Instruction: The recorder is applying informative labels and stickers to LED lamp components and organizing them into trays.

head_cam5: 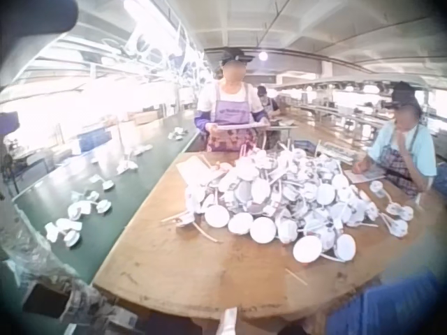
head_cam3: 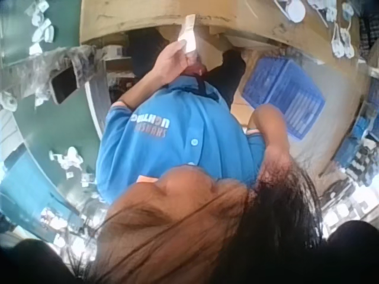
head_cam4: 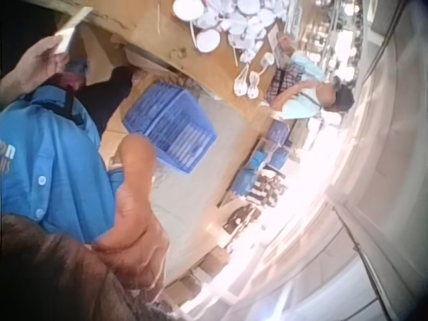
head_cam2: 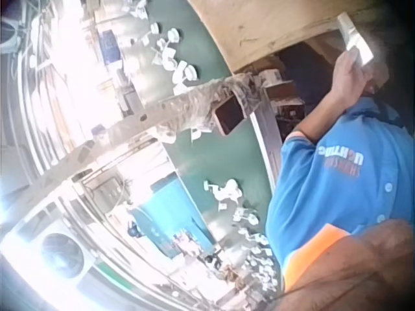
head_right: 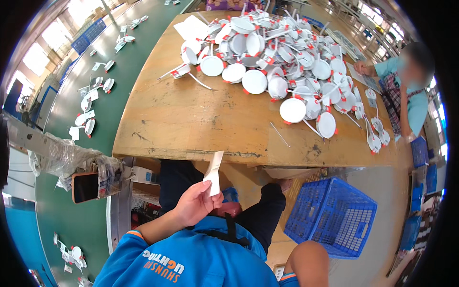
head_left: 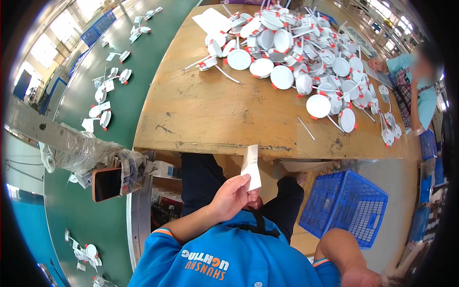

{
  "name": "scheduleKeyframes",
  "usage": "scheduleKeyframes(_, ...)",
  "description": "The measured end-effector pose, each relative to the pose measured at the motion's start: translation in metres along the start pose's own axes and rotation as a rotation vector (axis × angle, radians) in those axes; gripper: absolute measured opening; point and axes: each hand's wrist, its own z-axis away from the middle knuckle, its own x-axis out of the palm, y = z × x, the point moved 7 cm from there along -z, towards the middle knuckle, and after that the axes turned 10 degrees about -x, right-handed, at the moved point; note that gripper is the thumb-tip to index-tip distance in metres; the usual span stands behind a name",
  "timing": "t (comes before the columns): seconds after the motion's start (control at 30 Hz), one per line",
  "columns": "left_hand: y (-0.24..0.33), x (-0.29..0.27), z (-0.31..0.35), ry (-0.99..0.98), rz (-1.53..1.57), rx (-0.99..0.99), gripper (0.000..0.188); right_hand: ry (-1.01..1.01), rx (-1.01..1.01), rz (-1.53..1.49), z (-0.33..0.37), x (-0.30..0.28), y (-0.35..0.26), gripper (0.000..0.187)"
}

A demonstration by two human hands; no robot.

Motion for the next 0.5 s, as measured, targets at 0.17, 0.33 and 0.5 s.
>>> scheduleKeyframes(0.17, 0.019, -0.011, 0.016, 0.133, -0.203, 0.214, 0.021, -0.039, 0.408, 0.299, 0.043, -0.002, 0.061, 0.014)
scheduleKeyframes(0.33, 0.021, -0.008, 0.018, 0.099, -0.167, 0.200, 0.020, -0.127, 0.780, 0.699, 0.133, -0.010, 0.122, 0.030)
scheduleKeyframes(0.5, 0.019, 0.004, 0.012, -0.002, -0.221, 0.145, 0.019, -0.352, 0.575, 0.948, 0.141, 0.015, 0.127, 0.026)
